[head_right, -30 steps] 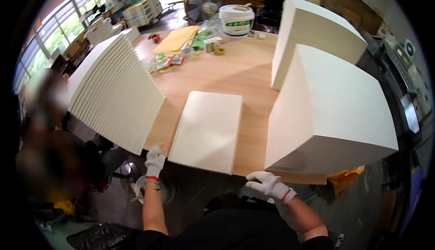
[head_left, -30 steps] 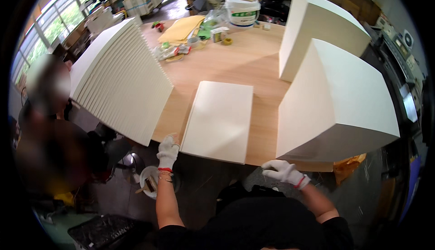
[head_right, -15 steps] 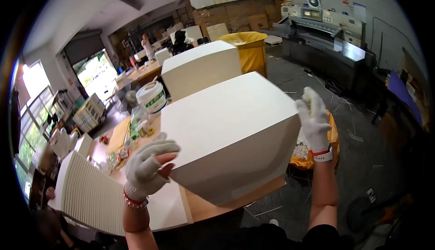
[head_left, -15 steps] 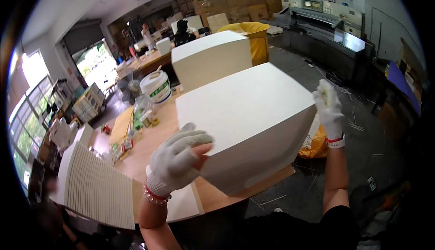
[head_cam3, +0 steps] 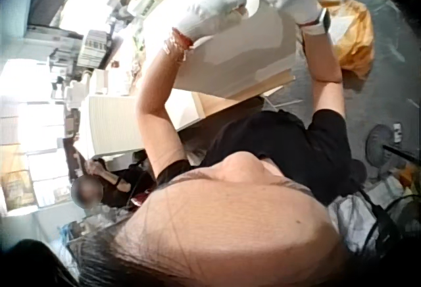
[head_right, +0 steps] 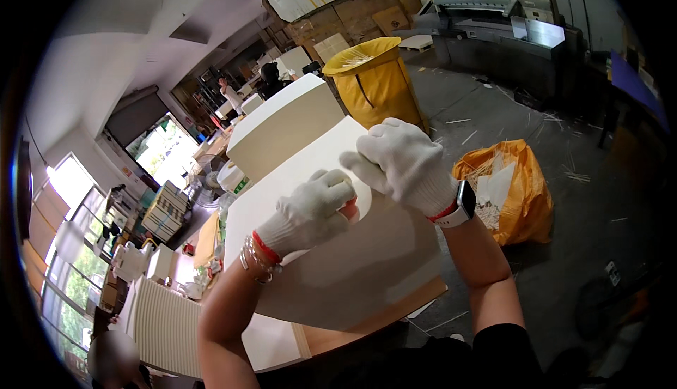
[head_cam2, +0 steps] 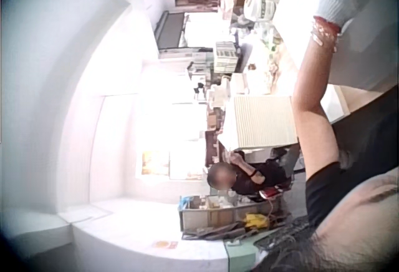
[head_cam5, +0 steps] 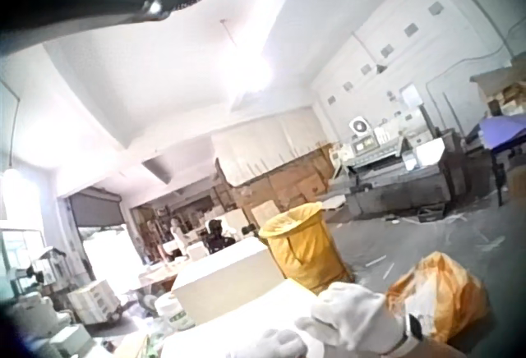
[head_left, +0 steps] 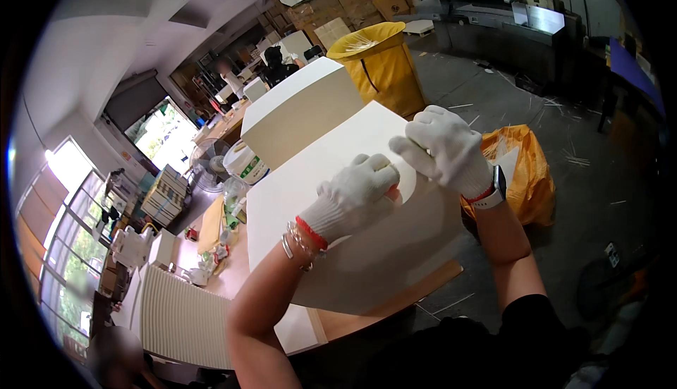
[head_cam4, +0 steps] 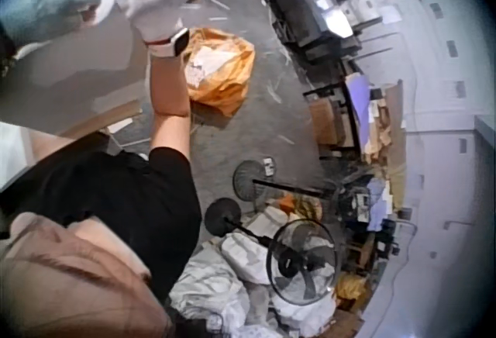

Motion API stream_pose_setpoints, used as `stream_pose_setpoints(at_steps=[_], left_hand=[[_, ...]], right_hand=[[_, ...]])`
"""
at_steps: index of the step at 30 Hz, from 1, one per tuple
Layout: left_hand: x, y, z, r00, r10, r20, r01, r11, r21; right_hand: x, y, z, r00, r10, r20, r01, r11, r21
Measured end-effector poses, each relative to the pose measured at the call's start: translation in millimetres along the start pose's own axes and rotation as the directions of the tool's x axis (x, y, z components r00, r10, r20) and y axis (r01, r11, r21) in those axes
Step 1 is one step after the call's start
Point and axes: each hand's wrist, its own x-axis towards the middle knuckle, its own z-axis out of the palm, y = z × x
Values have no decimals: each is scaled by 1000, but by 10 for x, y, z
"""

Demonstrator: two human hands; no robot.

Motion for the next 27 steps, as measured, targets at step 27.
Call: stream_pose_setpoints(at_steps=[27], left_hand=[[-163,-62,-12,981,-186,-62,131,856,-501]], right_hand=[[-255,113,166,973,-48,-226,46,999,-17]])
